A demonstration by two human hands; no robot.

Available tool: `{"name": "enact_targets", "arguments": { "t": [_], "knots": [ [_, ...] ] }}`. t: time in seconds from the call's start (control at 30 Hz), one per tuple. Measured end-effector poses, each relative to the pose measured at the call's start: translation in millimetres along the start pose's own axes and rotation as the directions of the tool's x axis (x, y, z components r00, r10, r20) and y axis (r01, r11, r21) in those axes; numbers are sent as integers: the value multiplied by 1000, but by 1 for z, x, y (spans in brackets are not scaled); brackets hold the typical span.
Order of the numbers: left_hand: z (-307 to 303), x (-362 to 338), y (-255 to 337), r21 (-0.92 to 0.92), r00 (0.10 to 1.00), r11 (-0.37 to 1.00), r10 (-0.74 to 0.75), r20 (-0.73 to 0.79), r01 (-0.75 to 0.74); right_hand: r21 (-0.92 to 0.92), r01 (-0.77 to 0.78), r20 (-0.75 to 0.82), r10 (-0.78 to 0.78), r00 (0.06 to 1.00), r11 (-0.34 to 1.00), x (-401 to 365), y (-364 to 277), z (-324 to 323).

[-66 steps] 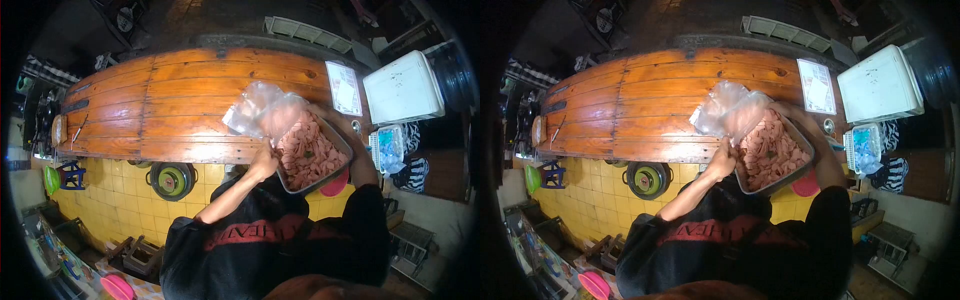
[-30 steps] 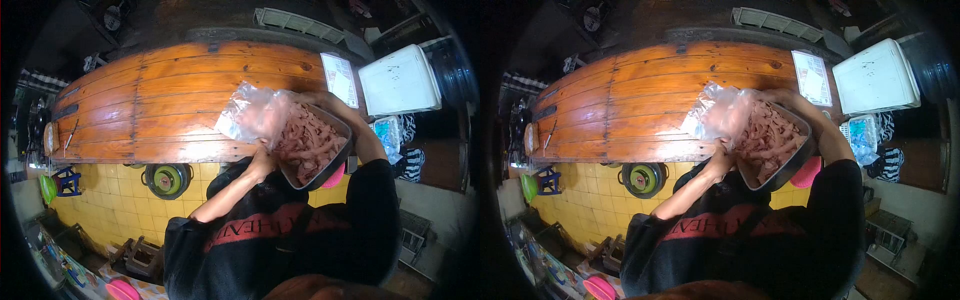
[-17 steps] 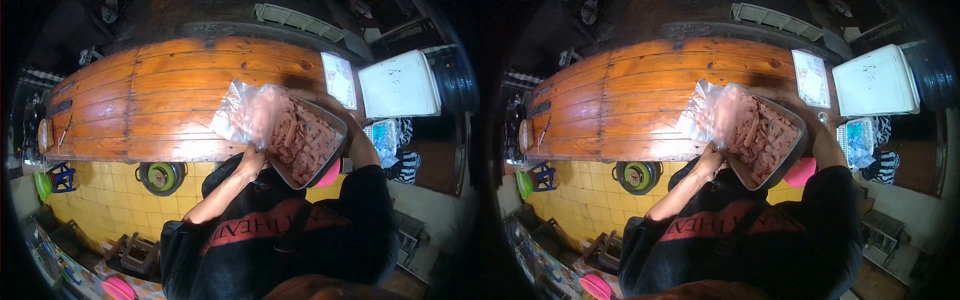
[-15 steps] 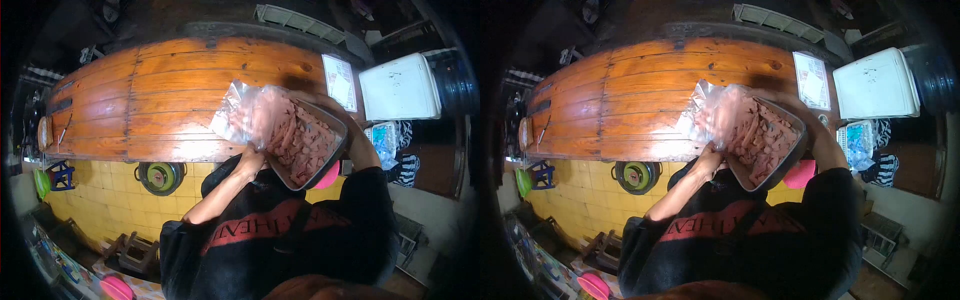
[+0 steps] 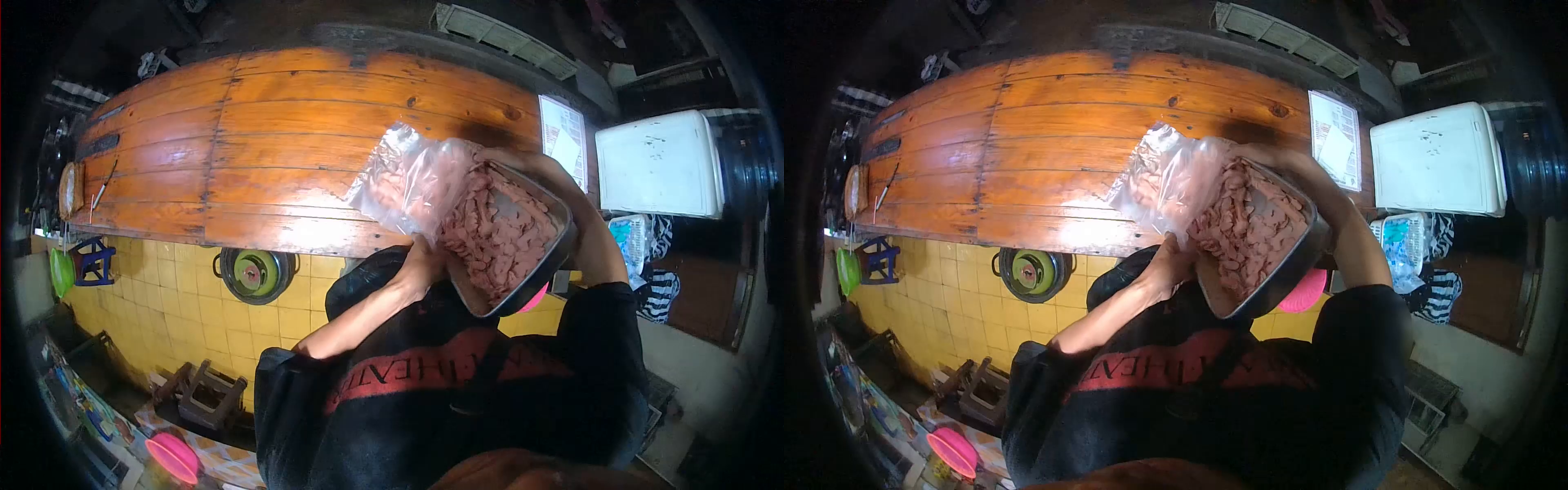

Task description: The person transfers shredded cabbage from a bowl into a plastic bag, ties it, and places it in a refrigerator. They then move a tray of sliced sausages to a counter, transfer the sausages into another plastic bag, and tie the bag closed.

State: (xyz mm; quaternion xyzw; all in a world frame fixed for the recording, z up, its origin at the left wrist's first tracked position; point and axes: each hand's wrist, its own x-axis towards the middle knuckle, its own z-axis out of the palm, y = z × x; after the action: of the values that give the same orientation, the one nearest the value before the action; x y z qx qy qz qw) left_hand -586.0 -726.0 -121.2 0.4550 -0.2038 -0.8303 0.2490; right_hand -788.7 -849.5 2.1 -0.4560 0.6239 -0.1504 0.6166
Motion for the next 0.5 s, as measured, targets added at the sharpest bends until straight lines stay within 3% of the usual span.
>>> {"name": "enact_targets", "arguments": {
  "t": [0.07, 0.27, 0.33, 0.47, 0.5],
  "knots": [
    [-1, 0, 3, 50, 1000, 999, -1, 16, 0, -31, 5, 2, -5, 1000, 999, 5, -1, -2],
    [9, -7, 17, -38, 991, 991, -130, 37, 131, -9, 12, -26, -13, 1000, 1000, -5, -9, 2],
    [9, 1, 6, -239, 990, 964, -92, 105, 115, -6, 15, -32, -15, 999, 1000, -8, -13, 3],
    [0, 22, -17, -106, 995, 993, -45, 94, 55, -6, -4, -59, 3, 998, 1000, -10, -18, 7],
    [3, 18, -10, -131, 991, 985, -106, 77, 115, -14, -23, -82, 21, 996, 1000, -12, -22, 9]
  ]
}}
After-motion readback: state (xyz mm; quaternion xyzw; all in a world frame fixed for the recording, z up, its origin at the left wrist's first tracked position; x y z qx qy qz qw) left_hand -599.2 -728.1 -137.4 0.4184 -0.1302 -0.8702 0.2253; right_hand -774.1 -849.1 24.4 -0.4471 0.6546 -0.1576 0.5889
